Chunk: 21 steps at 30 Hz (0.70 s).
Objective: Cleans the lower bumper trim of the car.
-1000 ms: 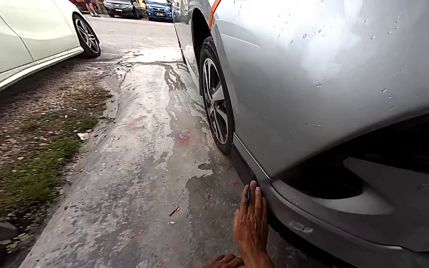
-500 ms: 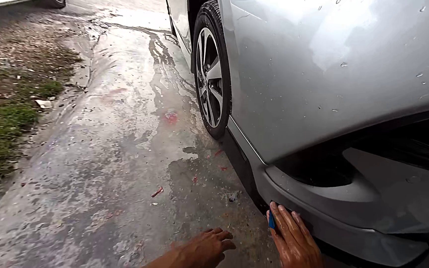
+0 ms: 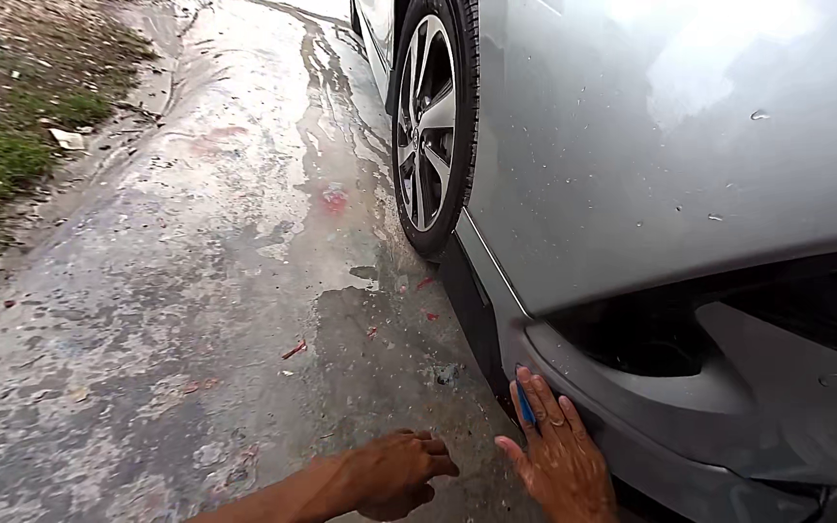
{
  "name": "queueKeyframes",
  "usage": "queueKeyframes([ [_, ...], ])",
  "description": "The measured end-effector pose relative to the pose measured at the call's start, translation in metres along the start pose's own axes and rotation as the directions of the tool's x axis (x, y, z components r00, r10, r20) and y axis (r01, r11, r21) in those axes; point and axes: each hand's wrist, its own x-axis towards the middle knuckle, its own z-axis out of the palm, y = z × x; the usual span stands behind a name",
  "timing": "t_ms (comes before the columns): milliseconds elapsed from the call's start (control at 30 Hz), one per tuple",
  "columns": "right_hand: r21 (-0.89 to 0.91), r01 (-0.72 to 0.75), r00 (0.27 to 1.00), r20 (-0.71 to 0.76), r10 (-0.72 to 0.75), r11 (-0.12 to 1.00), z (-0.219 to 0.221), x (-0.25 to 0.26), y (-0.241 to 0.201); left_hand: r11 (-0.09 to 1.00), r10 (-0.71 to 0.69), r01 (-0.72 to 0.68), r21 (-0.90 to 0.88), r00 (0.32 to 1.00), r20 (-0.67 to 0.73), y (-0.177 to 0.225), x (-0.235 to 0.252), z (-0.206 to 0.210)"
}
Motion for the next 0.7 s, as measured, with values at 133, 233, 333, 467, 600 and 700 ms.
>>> queueKeyframes([
  [133,0.007,-0.005,1.0,0.012,0.004,1.0,0.0,-0.036,0.014,0.993,-0.116,0.116,0.009,0.993,-0.006,-0.026,-0.03,-0.005],
  [233,0.072,-0.045,0.997,-0.052,0.049,0.996,0.015,0.041,-0.024,0.999,-0.023,0.022,0.031,0.999,0.043,0.013,0.009,-0.005],
  [333,0.174,0.025,0.999,0.018,-0.028,0.984,0.012,0.061,-0.021,0.998,0.07,-0.07,0.001,0.996,0.051,0.031,0.027,0.006],
  [467,0.043,0.144,0.99,-0.006,-0.144,0.989,-0.013,-0.059,0.064,0.995,-0.084,0.082,-0.05,0.996,-0.041,-0.029,-0.033,0.022],
  [600,0.012,0.112,0.994,0.007,-0.112,0.994,-0.01,-0.063,0.065,0.976,-0.201,0.201,-0.087,0.979,0.003,-0.04,-0.058,0.007],
  [700,0.027,0.052,0.997,-0.058,-0.05,0.998,0.006,0.03,0.005,0.997,-0.063,0.063,-0.038,0.998,-0.008,0.002,-0.009,-0.009],
])
